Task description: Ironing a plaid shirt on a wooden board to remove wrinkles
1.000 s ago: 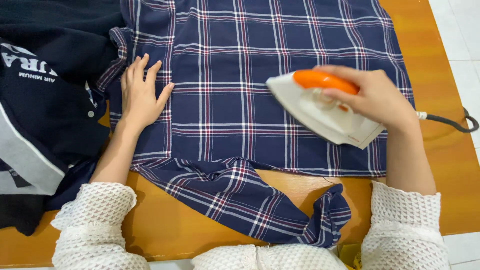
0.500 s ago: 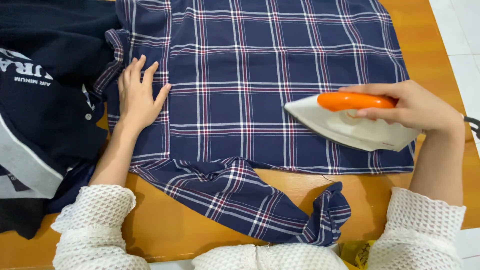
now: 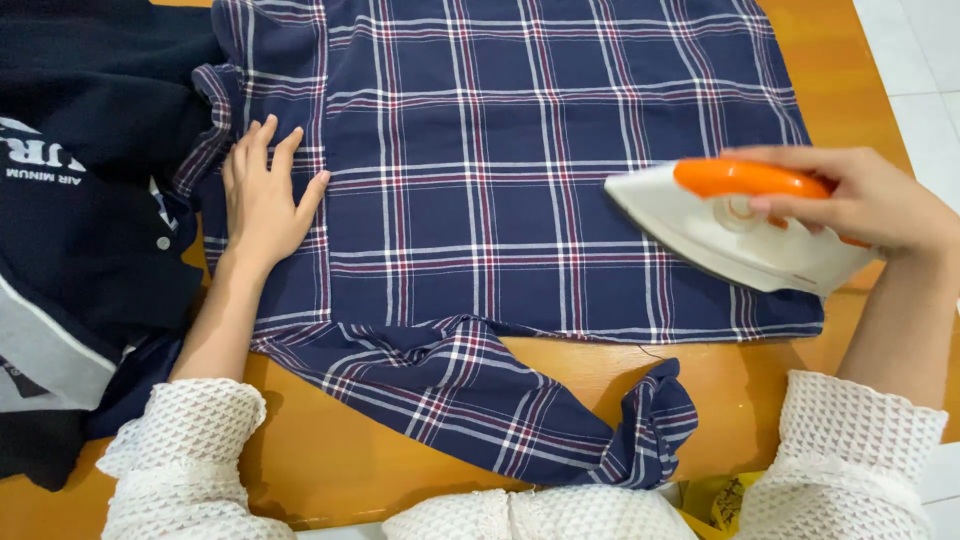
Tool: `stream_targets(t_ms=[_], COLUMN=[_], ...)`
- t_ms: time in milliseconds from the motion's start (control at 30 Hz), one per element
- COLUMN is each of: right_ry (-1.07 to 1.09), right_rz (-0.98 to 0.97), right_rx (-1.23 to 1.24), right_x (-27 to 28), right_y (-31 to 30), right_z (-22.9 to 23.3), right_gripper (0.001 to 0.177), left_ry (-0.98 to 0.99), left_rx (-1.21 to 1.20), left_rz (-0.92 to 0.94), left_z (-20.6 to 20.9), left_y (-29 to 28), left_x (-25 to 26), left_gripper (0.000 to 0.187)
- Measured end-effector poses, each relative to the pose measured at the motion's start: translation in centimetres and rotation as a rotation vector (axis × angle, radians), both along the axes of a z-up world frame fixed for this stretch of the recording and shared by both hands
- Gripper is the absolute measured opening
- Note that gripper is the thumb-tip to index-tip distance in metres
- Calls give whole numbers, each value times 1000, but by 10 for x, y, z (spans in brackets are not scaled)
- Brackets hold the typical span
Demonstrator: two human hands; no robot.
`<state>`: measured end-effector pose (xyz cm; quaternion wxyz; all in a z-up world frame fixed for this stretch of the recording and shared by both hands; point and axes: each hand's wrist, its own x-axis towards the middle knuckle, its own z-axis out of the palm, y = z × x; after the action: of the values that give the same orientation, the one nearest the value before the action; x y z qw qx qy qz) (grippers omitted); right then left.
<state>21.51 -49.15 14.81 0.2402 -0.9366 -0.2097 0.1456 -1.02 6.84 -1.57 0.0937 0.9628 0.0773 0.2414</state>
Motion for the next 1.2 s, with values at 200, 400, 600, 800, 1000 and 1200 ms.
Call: stream_targets(t_ms=[200, 400, 600, 800, 1000, 1200], right_ry=[9, -226, -194, -6, -293, -418], right_rz=[217, -121, -105, 13, -200, -159], right_rx=[64, 36, 35, -23, -32, -102], right_x=[7, 6, 5, -3, 1, 4], right_y=[-25, -3, -20, -33, -20, -33], right_z=[-16, -10, -11, -10, -20, -20], right_gripper=[57, 49, 50, 58, 46, 40], left_ry=[11, 27, 29, 26, 29, 23], left_rx=[-3, 9, -9, -6, -10, -11], left_rz=[6, 9, 14, 12, 12, 7], left_z=[-1, -1, 1, 0, 2, 1], left_y=[0, 1, 0, -1, -1, 0], left_x=[0, 0, 0, 0, 0, -1], left_gripper=[59, 59, 59, 59, 59, 59])
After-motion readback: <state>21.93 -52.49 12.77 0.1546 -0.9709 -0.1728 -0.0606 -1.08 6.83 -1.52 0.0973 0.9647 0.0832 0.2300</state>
